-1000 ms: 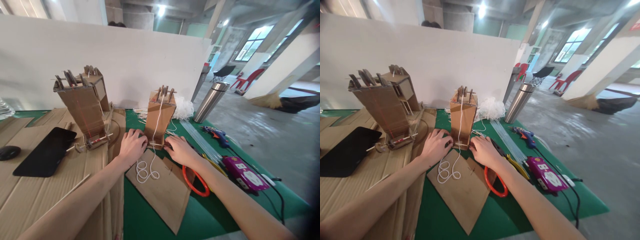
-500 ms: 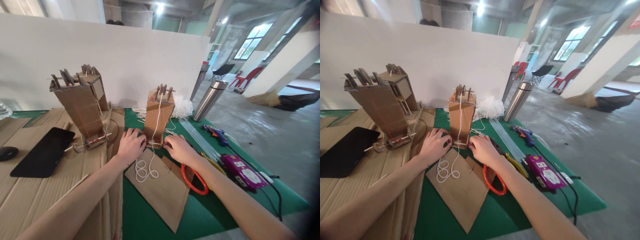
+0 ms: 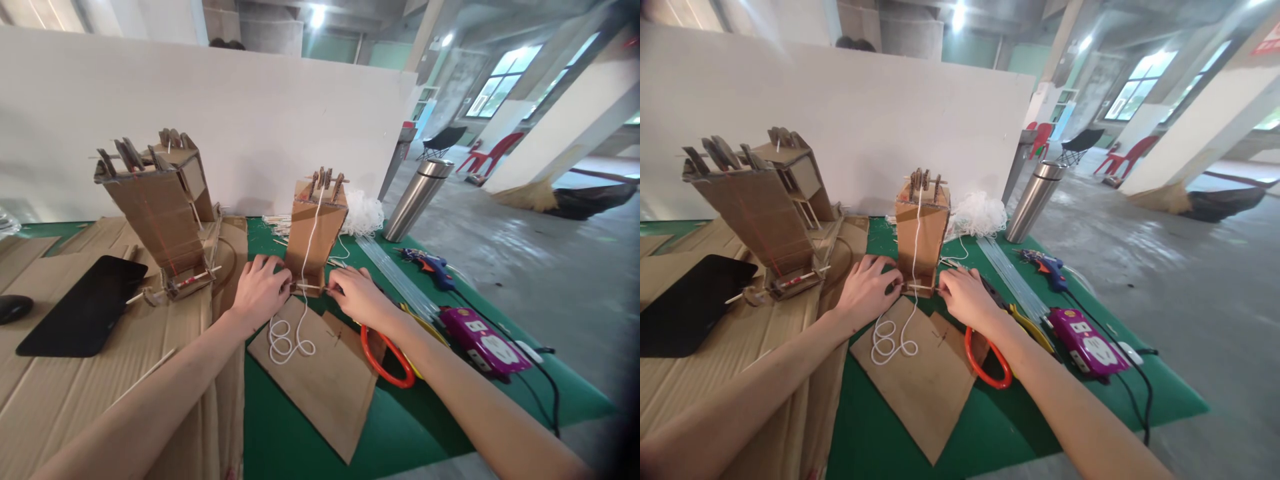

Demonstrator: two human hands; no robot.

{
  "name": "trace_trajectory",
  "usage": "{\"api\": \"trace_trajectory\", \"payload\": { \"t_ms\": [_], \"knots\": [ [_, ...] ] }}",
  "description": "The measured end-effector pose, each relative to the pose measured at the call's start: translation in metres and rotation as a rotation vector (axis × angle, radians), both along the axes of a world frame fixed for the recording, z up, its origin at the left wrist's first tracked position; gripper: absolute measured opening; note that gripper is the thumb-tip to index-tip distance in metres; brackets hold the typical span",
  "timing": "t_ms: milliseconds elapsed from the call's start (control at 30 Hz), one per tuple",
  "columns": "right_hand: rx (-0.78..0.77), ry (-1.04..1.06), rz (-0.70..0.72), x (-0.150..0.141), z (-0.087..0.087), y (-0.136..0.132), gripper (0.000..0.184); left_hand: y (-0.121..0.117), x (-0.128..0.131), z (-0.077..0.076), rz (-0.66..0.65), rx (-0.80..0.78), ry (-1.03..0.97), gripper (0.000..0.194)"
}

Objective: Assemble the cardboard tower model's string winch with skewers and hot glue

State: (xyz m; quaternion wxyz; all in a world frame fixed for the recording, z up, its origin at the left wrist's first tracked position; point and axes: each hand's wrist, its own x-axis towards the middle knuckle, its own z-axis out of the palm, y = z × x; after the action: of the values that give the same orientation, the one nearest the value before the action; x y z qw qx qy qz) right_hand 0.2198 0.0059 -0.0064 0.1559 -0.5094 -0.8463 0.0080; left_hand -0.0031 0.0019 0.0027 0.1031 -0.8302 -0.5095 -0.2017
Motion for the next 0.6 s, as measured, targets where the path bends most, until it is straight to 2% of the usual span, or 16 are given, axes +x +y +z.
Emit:
{"api": "trace_trajectory", "payload": {
  "t_ms": [600],
  "knots": [
    [0.063,0.041,0.014,-0.0005,-0.0032,0.0023,0.017,0.0012,0.0009,-0.0052,0.004,-0.014,-0.063,0.014]
  ]
}}
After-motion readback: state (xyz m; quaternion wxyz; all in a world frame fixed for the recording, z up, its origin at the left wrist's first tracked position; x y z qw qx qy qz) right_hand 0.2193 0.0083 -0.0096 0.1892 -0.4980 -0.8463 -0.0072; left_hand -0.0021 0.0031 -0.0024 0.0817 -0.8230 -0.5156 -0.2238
